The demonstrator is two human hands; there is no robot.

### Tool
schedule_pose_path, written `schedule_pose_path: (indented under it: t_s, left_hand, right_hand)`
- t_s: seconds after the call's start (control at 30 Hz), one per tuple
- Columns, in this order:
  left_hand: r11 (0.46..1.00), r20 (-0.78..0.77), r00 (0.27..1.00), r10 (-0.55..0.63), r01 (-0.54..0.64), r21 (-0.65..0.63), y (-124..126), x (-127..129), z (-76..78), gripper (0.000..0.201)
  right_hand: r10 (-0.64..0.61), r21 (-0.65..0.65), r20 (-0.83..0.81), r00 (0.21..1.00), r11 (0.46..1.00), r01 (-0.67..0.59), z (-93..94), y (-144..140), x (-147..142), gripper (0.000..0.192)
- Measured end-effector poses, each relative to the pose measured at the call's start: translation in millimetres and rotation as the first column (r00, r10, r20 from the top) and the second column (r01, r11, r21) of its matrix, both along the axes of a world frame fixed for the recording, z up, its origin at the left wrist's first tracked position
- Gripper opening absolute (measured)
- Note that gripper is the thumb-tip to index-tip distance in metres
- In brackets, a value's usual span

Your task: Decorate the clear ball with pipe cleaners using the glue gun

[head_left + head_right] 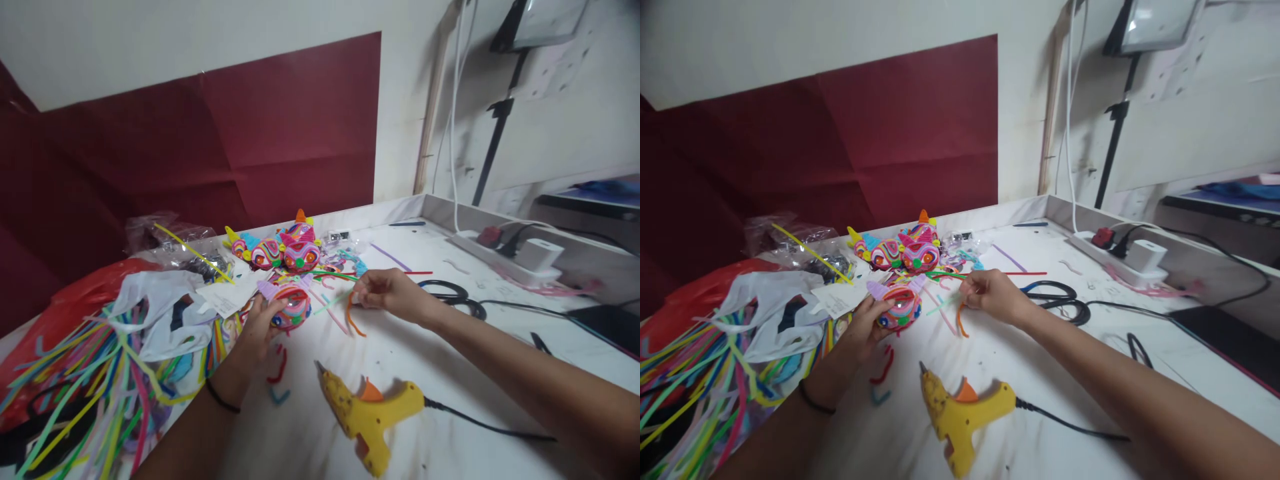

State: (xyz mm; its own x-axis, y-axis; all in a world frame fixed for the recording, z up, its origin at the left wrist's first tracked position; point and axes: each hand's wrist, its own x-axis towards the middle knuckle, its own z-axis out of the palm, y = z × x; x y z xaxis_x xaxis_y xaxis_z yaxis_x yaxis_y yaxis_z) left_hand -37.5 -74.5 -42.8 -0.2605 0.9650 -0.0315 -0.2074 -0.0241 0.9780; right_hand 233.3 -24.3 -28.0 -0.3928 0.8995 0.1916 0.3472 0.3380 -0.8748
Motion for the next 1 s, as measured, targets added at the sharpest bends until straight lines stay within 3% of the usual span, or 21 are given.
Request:
schedule_pose_path:
  t_s: [0.07,0.17,0.33,0.47,0.73,0.9,1.0]
  left_hand:
    - [1.000,-0.059,0.998,0.018,-0.017,0.003,-2,-4,-2.1,0.044]
    - [1.000,-0.103,0.995,0.014,-0.013,0.003,1,-6,-2.3,0.044]
    - [1.000,-0.122,0.992,-0.020,0.019,-0.007,13,1,2.8,0.044]
    - [0.998,-0.238,0.970,-0.052,0.058,0.018,21,9,5.3,0.038]
    - [0.991,-0.523,0.852,0.001,0.070,0.117,32,1,8.8,0.017]
    - [0.996,-0.488,0.873,0.019,0.028,0.089,34,-9,-0.2,0.020]
    - [0.997,-0.457,0.889,0.033,0.002,0.076,33,-11,-1.4,0.034]
  right_hand:
    - [0.013,0.030,0.093,0.996,0.999,-0.015,-7.3,-2,-5,0.004]
    - [0.043,0.044,0.205,0.978,0.998,-0.053,-12.9,-8,-17,0.012]
    - [0.041,0.100,0.373,0.927,0.991,-0.084,-14.0,-8,-29,0.020]
    - [0.005,0.152,0.464,0.886,0.985,-0.085,-13.6,0,-32,0.020]
    - [0.024,0.147,0.524,0.851,0.982,-0.118,-12.3,2,-34,0.022]
    - [0.036,0.146,0.523,0.851,0.981,-0.131,-9.4,1,-27,0.019]
    - [0.064,0.140,0.509,0.858,0.978,-0.157,-8.8,-1,-21,0.020]
